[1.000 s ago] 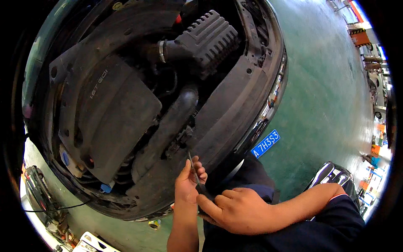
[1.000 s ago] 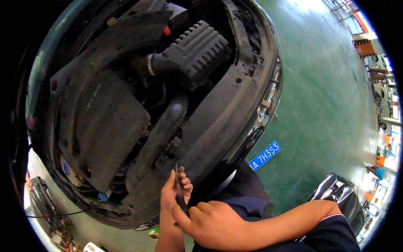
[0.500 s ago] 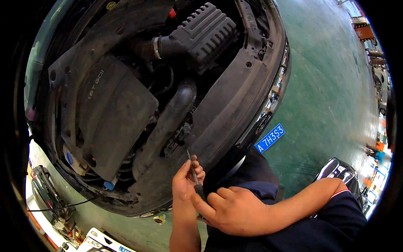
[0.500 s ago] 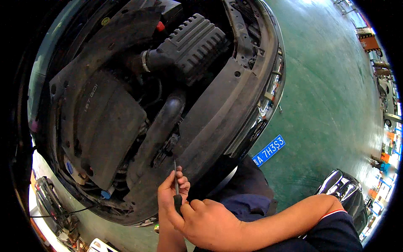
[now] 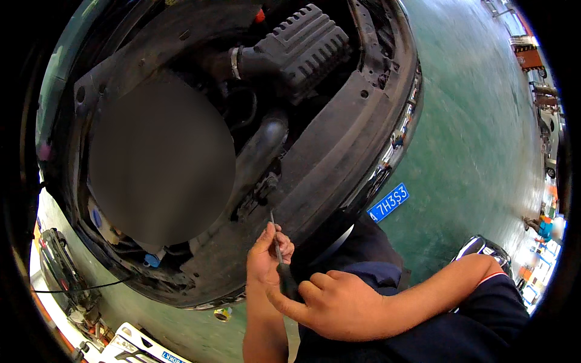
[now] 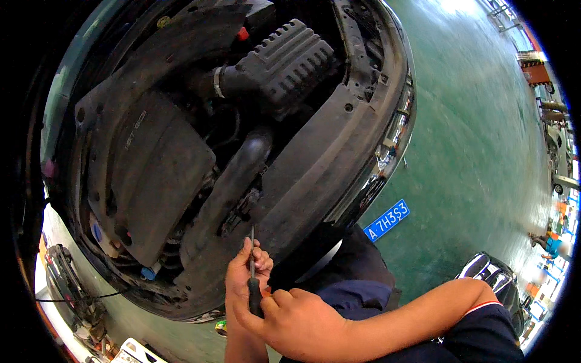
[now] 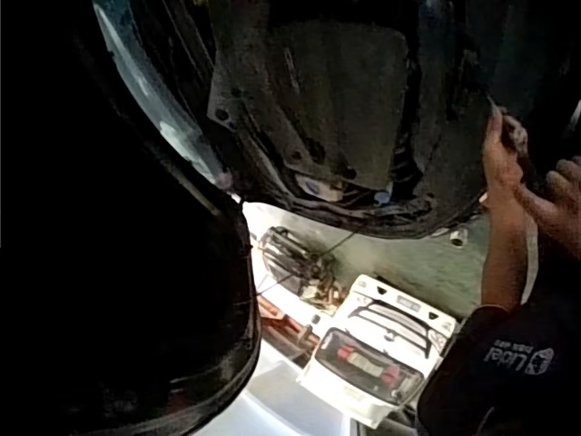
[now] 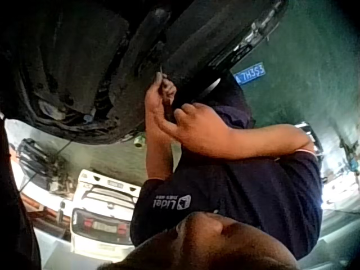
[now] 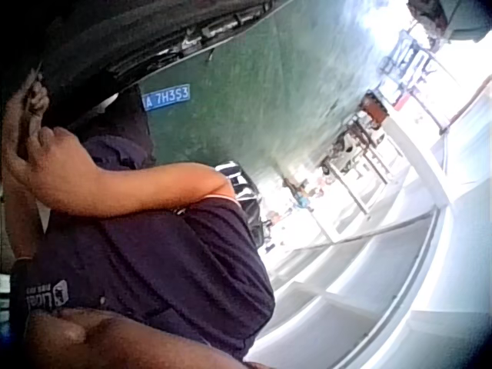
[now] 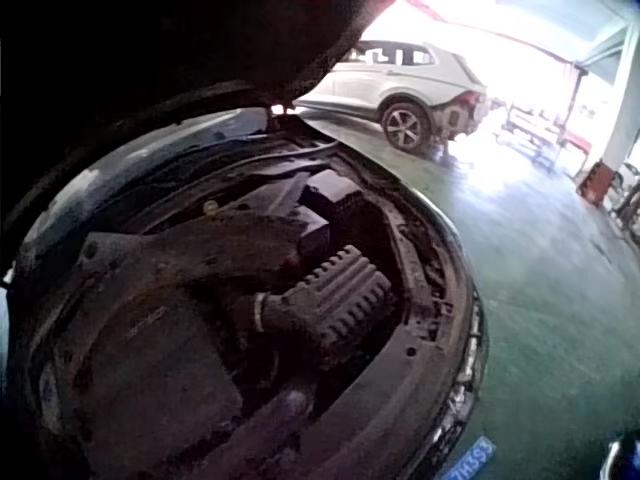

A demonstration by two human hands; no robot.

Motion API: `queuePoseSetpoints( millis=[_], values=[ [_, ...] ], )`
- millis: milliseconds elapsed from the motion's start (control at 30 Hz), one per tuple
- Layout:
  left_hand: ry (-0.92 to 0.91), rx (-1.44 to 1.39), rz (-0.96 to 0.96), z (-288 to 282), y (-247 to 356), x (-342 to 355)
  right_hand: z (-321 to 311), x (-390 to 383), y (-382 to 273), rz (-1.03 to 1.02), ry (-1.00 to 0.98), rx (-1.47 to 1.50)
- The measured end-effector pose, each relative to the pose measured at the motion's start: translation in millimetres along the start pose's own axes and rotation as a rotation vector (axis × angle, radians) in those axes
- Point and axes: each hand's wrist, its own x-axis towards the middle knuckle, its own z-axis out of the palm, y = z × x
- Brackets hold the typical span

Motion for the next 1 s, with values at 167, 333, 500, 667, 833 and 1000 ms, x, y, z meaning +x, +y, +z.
queuePoseSetpoints(
  millis=[167,333,500,667,833,1000],
  values=[
    [-0.073,-0.047,-0.024,-10.5,-5.8,8.5,16.0,-1.0,-0.7,-0.012,0.047,-0.001],
    [-0.08,-0.003,0.017,0.4,-8.2,8.6,19.0,4.2,-6.2,0.084,0.006,0.017],
    [-0.102,-0.01,0.054,-11.0,-12.3,11.4,12.1,13.5,-8.0,-0.053,0.022,-0.139],
    [0.278,0.425,0.472,-13.4,-14.1,3.2,24.2,10.9,-2.6,0.121,0.058,-0.029],
    [0.548,1.571,1.365,-74.2,52.3,12.4,20.6,11.5,-0.7,0.09,0.007,-0.085],
    [0.427,1.925,1.312,-82.3,78.9,20.6,39.7,8.1,10.8,-0.035,0.042,0.018]
  ],
)
